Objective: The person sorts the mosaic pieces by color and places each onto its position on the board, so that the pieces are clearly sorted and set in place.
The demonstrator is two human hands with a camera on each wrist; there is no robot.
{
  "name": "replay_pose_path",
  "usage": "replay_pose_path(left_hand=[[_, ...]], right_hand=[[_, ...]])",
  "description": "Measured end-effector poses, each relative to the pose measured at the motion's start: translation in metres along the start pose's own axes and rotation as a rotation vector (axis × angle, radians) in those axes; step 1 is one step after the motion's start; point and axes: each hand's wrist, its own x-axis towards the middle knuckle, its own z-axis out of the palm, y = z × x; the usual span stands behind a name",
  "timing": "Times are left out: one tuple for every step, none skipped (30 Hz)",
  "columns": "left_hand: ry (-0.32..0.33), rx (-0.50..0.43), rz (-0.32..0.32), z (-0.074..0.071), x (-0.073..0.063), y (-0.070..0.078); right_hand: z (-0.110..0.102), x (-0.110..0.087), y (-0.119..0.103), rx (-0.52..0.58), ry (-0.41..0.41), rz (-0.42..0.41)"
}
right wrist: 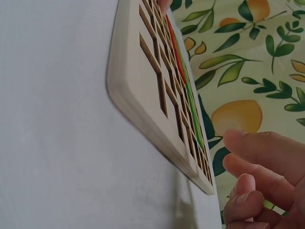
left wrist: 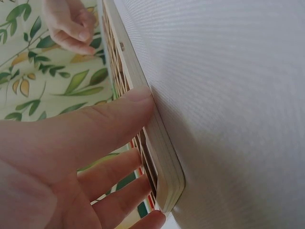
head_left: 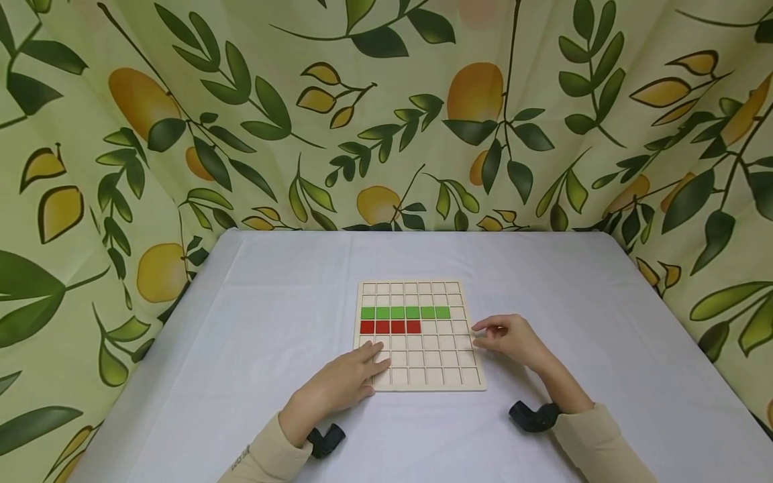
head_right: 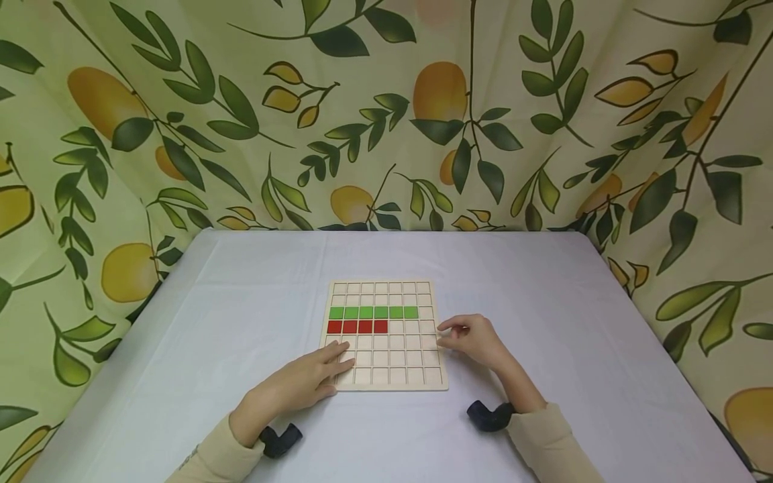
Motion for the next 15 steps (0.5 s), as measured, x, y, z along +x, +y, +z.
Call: replay_pose_path(left_hand=[[-0.001, -0.002, -0.001, 0.0002, -0.0001, 0.0], [-0.002, -0.006, -0.003, 0.0004, -0.0001, -0.0001], [-0.003, -0.009, -0.005, 0.0005, -0.0001, -0.0002], [-0.003, -0.011, -0.006, 0.0007, -0.0002, -0.0003], [-0.003, -0.013, -0.007, 0.0008, -0.0002, -0.0004], [-0.002, -0.014, -0.007, 0.001, -0.0002, -0.0005], [-0.001, -0.016, -0.007, 0.001, -0.0003, -0.0005], [0.0, -0.016, -0.007, 0.0009, -0.0004, -0.0005], [0.0, -0.015, -0.007, 0.0009, -0.0006, -0.0004], [0.0, -0.016, -0.007, 0.0008, -0.0007, -0.0004], [0.0, -0.016, -0.006, 0.0009, -0.0007, -0.0004], [0.0, -0.015, -0.007, 0.0009, -0.0007, -0.0004], [-0.001, -0.015, -0.007, 0.0009, -0.0006, -0.0004], [-0.003, -0.013, -0.007, 0.0009, -0.0006, -0.0004], [-0.004, -0.012, -0.007, 0.0008, -0.0005, -0.0004]], right_hand=[[-0.0008, -0.0002, 0.0002, 0.005, -0.002, 0.001], [-0.0017, -0.0004, 0.0005, 0.006, -0.004, 0.0], [-0.0025, -0.0005, 0.0008, 0.008, -0.006, 0.002], [-0.0033, -0.0007, 0.0012, 0.01, -0.008, 0.004], [-0.004, -0.0007, 0.0018, 0.009, -0.01, 0.007], [-0.0046, -0.0006, 0.0027, 0.006, -0.011, 0.01], [-0.0052, -0.0006, 0.0035, 0.003, -0.012, 0.012], [-0.0059, -0.0005, 0.0044, 0.001, -0.014, 0.016], [-0.0064, -0.0005, 0.0053, 0.002, -0.015, 0.019], [-0.007, -0.0004, 0.0061, -0.001, -0.017, 0.02], [-0.0076, -0.0004, 0.0068, -0.006, -0.017, 0.019], [-0.0082, -0.0004, 0.0074, -0.01, -0.017, 0.017], [-0.0088, -0.0005, 0.008, -0.016, -0.016, 0.013], [-0.0096, -0.0005, 0.0083, -0.021, -0.015, 0.011], [-0.0104, -0.0005, 0.0086, -0.025, -0.011, 0.009]])
